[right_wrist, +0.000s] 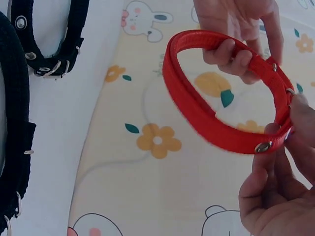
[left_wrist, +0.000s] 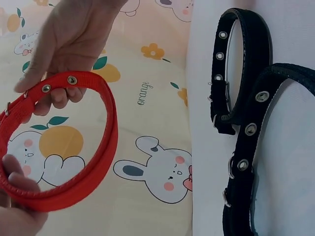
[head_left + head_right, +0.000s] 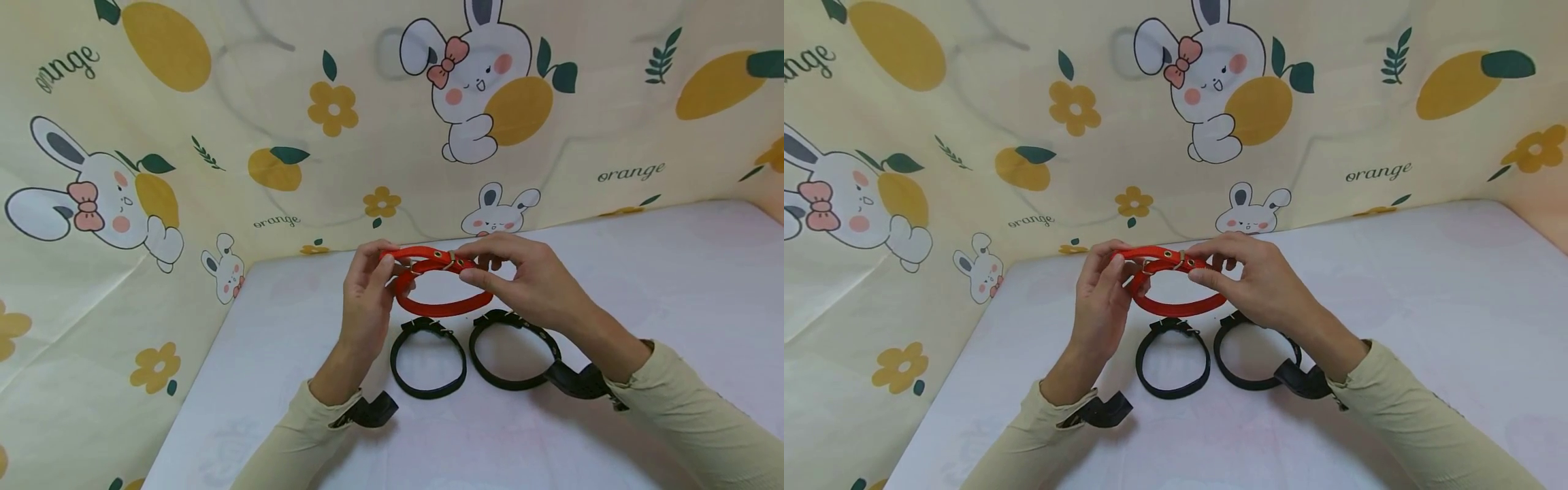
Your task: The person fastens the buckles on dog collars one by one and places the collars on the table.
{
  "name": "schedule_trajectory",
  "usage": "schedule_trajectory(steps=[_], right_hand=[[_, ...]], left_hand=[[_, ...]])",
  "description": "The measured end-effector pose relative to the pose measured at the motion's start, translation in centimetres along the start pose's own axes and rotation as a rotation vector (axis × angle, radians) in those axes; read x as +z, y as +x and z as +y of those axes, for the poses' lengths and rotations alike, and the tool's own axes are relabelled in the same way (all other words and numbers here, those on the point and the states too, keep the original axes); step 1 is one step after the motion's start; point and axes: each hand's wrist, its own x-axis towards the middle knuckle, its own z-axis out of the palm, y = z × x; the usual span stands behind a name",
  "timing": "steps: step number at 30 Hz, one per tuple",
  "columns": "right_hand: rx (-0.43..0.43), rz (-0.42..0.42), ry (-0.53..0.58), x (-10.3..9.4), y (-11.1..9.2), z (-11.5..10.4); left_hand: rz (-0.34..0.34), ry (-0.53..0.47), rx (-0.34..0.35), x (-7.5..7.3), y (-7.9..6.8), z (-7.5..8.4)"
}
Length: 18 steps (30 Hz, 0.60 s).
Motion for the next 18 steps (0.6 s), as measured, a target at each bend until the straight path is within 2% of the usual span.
schedule_trajectory(steps=[5, 18], right_hand=[[0.043, -0.037, 0.009, 0.06, 0.07, 0.04], [0.0, 0.035, 0.003, 0.24, 0.12, 0.28]], left_hand=[[0.037, -0.021, 0.009, -0.01, 0.07, -0.01], [0.064, -0.036, 0.014, 0.04, 0.16, -0.1]])
